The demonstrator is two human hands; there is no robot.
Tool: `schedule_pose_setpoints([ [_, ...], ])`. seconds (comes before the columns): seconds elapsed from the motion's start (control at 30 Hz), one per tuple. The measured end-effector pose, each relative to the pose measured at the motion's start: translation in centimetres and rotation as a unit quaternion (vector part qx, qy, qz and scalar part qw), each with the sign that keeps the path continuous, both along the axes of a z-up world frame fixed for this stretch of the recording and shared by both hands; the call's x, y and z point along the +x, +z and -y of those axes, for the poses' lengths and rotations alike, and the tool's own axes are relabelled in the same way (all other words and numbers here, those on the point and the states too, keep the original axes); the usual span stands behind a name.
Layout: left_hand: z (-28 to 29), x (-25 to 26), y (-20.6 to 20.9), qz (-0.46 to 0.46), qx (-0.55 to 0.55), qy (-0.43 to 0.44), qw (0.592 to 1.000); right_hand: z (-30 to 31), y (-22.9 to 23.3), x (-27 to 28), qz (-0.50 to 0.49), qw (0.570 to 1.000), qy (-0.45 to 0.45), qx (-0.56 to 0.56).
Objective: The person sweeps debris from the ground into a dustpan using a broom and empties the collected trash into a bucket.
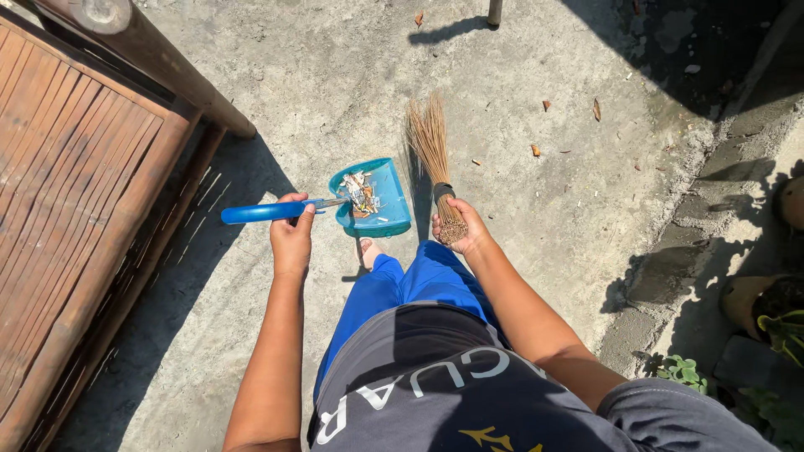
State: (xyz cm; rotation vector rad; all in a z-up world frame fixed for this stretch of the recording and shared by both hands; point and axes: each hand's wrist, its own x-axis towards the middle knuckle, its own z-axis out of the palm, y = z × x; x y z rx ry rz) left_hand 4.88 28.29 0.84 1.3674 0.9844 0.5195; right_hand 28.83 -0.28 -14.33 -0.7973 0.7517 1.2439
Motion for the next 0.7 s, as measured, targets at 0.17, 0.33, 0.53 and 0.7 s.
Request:
schedule_pose_setpoints([
  [0.17, -4.8, 3.6, 1.1, -0.031, -0.004, -0.024, 0.999, -4.2, -1.8, 5.1, -0.127, 0.990, -0.016, 0.065],
  [0.33, -7.7, 9.6, 1.8, -0.029, 0.042, -0.042, 0.998, -5.4, -3.2, 10.6, -0.051, 0.994, -0.085, -0.033],
  [0.53, -9.6, 18.8, 1.5, -0.032, 0.039, -0.043, 0.998, -11.8, -3.1, 16.6, 0.008, 0.999, -0.036, -0.002],
  [0.7, -12.2, 27.1, 0.1, -0.015, 0.051, -0.082, 0.995, -20.8, -4.1, 27.1, -0.070, 0.992, 0.013, 0.101],
])
